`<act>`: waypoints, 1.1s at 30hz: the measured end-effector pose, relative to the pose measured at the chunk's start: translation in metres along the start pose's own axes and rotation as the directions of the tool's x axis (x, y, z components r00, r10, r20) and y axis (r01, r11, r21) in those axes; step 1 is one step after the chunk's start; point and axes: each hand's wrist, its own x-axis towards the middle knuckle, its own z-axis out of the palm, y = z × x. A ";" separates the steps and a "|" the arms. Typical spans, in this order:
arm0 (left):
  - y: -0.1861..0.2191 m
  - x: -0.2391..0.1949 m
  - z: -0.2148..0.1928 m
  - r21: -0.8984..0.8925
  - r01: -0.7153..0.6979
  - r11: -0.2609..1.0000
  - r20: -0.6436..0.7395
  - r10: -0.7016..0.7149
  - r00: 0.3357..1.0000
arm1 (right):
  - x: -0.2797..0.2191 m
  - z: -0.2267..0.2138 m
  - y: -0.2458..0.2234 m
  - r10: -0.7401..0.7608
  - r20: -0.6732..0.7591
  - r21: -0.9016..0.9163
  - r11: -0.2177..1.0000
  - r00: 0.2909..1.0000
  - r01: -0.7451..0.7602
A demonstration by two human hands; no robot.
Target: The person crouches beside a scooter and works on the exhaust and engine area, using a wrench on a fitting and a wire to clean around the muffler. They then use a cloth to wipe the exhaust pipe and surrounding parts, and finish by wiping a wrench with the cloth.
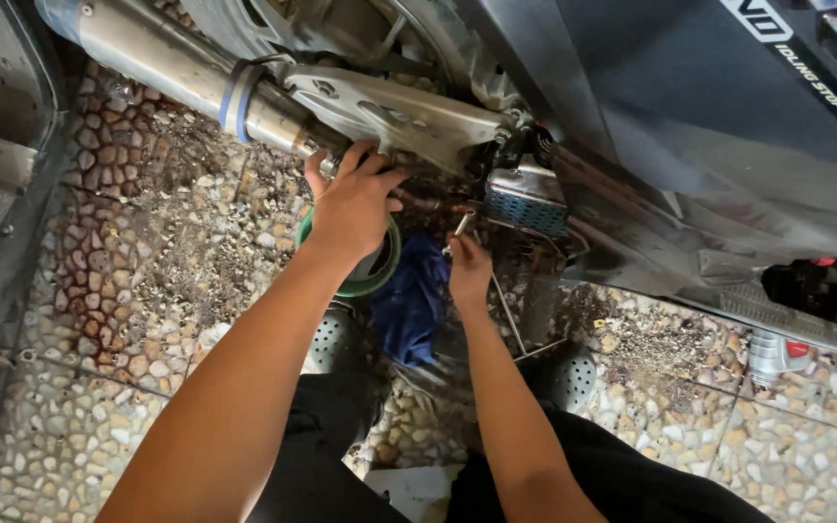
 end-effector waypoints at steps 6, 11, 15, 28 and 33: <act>0.002 0.001 -0.001 0.007 0.004 1.000 0.017 -0.004 1.000 | 0.016 0.001 0.001 -0.186 -0.118 -0.174 0.971 0.975 0.164; 0.005 0.000 -0.006 0.002 -0.002 1.000 0.020 0.002 1.000 | 0.029 -0.012 -0.010 -0.114 -0.178 -0.289 0.956 0.977 0.058; 0.001 0.001 0.000 -0.011 0.001 1.000 0.022 -0.001 1.000 | 0.033 -0.019 -0.028 0.076 -0.144 -0.310 0.943 0.987 -0.118; -0.003 -0.004 0.000 -0.010 -0.020 1.000 -0.024 0.020 1.000 | 0.012 -0.073 -0.040 -0.582 -0.138 -0.886 0.434 0.801 0.163; -0.002 -0.005 0.000 -0.012 -0.043 0.999 -0.034 0.043 0.999 | 0.014 -0.065 -0.081 -0.737 -0.116 -0.899 0.363 0.666 0.245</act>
